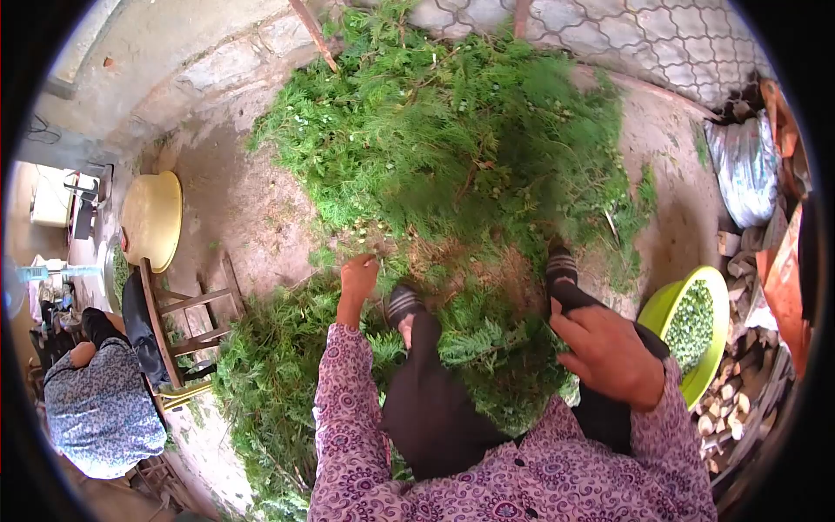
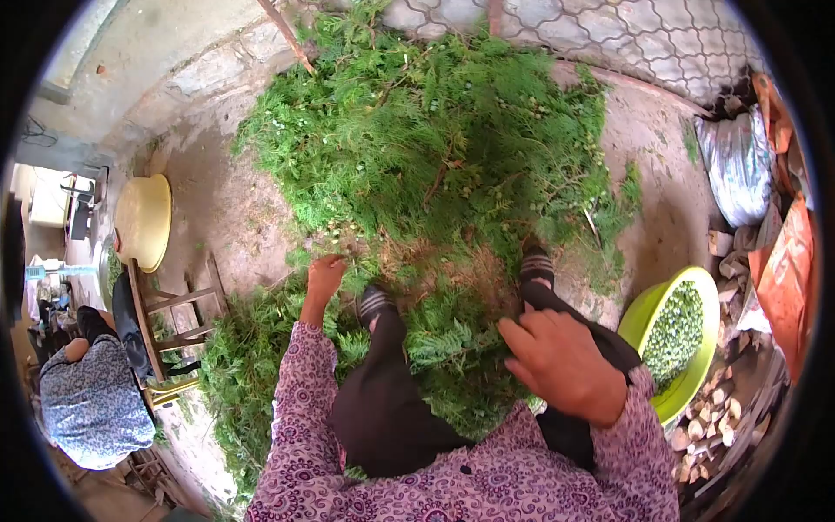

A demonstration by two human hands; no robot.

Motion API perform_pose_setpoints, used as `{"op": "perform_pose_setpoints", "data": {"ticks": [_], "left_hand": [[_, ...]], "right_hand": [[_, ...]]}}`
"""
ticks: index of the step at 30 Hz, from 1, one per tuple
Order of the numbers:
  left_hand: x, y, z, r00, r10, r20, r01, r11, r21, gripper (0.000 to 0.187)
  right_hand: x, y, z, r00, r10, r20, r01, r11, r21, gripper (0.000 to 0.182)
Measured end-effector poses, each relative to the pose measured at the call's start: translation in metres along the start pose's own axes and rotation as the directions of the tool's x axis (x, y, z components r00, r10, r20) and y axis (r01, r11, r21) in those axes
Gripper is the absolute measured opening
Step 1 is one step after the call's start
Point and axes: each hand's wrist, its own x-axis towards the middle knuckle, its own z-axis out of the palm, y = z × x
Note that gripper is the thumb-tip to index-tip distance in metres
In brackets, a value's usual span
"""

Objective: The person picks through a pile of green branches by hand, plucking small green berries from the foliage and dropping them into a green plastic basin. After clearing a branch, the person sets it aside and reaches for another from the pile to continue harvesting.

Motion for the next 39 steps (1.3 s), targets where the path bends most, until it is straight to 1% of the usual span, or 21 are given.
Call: {"op": "perform_pose_setpoints", "data": {"ticks": [1, 3, 4, 7, 9, 10, 11, 13, 15, 17, 18, 20, 21, 23, 24, 25, 27, 28, 34, 38, 39], "left_hand": [[0.014, -0.01, 0.008, 1.0, -0.007, -0.006, 0.007, 1.0, -0.005, 0.03], [0.042, -0.036, 0.03, 0.987, -0.125, -0.101, 0.124, 0.992, -0.022, 0.029], [0.048, -0.038, 0.033, 0.983, -0.135, -0.126, 0.14, 0.99, 0.032, 0.027], [0.06, -0.041, 0.046, 0.972, -0.202, -0.121, 0.202, 0.979, -0.015, 0.026], [0.07, -0.055, 0.06, 0.973, -0.202, -0.114, 0.201, 0.979, -0.027, 0.025], [0.071, -0.057, 0.064, 0.976, -0.187, -0.113, 0.187, 0.982, -0.014, 0.026], [0.072, -0.059, 0.067, 0.979, -0.171, -0.111, 0.172, 0.985, -0.001, 0.027], [0.072, -0.058, 0.068, 0.975, -0.189, -0.116, 0.191, 0.982, 0.008, 0.028], [0.069, -0.057, 0.066, 0.97, -0.208, -0.124, 0.212, 0.977, 0.021, 0.029], [0.069, -0.056, 0.061, 0.952, -0.263, -0.154, 0.251, 0.963, -0.093, 0.029], [0.072, -0.057, 0.062, 0.951, -0.263, -0.161, 0.251, 0.963, -0.094, 0.029], [0.075, -0.061, 0.066, 0.943, -0.274, -0.186, 0.185, 0.902, -0.391, 0.026], [0.075, -0.055, 0.067, 0.943, -0.276, -0.187, 0.186, 0.901, -0.392, 0.026], [0.081, -0.037, 0.067, 0.969, -0.024, -0.248, -0.053, 0.953, -0.299, 0.024], [0.088, -0.037, 0.073, 0.975, 0.031, -0.221, -0.098, 0.95, -0.296, 0.026], [0.09, -0.038, 0.079, 0.974, 0.029, -0.224, -0.098, 0.949, -0.301, 0.026], [0.091, -0.036, 0.087, 0.951, 0.215, -0.222, -0.193, 0.974, 0.118, 0.028], [0.091, -0.034, 0.087, 0.982, 0.134, -0.133, -0.117, 0.984, 0.132, 0.032], [0.096, -0.042, 0.087, 0.988, 0.103, -0.112, -0.09, 0.988, 0.123, 0.032], [0.09, -0.04, 0.081, 0.986, 0.074, -0.149, -0.057, 0.992, 0.116, 0.03], [0.082, -0.03, 0.067, 0.999, -0.036, -0.025, 0.036, 0.999, 0.001, 0.025]], "right_hand": [[0.001, -0.001, -0.001, 1.0, -0.009, 0.005, 0.009, 1.0, -0.004, 0.04], [0.004, -0.003, -0.003, 0.999, -0.011, 0.03, 0.008, 0.996, 0.09, 0.044], [0.006, -0.004, -0.004, 0.999, -0.019, 0.036, 0.015, 0.996, 0.09, 0.044], [0.013, -0.005, -0.01, 0.99, 0.024, 0.141, -0.038, 0.994, 0.099, 0.047], [0.017, 0.0, -0.015, 0.987, 0.111, 0.114, -0.126, 0.983, 0.135, 0.047], [0.017, 0.005, -0.015, 0.993, 0.121, 0.02, -0.122, 0.988, 0.097, 0.048], [0.018, 0.007, -0.016, 0.993, 0.114, 0.026, -0.116, 0.989, 0.092, 0.048], [0.019, 0.009, -0.019, 0.965, 0.25, -0.08, -0.248, 0.968, 0.039, 0.049], [0.019, 0.01, -0.019, 0.963, 0.255, -0.081, -0.251, 0.966, 0.057, 0.05], [0.019, 0.01, -0.02, 0.971, 0.24, -0.013, -0.238, 0.969, 0.069, 0.05], [0.02, 0.008, -0.02, 0.972, 0.234, -0.016, -0.232, 0.97, 0.069, 0.05], [0.021, 0.004, -0.019, 0.977, 0.209, -0.031, -0.207, 0.976, 0.07, 0.051], [0.021, 0.004, -0.018, 0.978, 0.207, -0.031, -0.205, 0.976, 0.069, 0.051], [0.022, 0.003, -0.018, 0.978, 0.208, -0.025, -0.205, 0.974, 0.092, 0.051], [0.022, 0.003, -0.017, 0.978, 0.206, -0.025, -0.203, 0.975, 0.087, 0.051], [0.022, 0.003, -0.017, 0.978, 0.21, -0.01, -0.208, 0.974, 0.089, 0.05], [0.024, 0.003, -0.017, 0.978, 0.21, 0.004, -0.209, 0.974, 0.087, 0.05], [0.025, 0.002, -0.017, 0.977, 0.215, 0.001, -0.214, 0.973, 0.082, 0.05], [0.032, 0.0, -0.014, 0.976, 0.216, 0.003, -0.216, 0.974, 0.073, 0.049], [0.033, -0.001, -0.014, 0.979, 0.203, -0.006, -0.202, 0.977, 0.074, 0.049], [0.032, -0.001, -0.014, 0.979, 0.202, -0.006, -0.201, 0.977, 0.072, 0.049]]}}
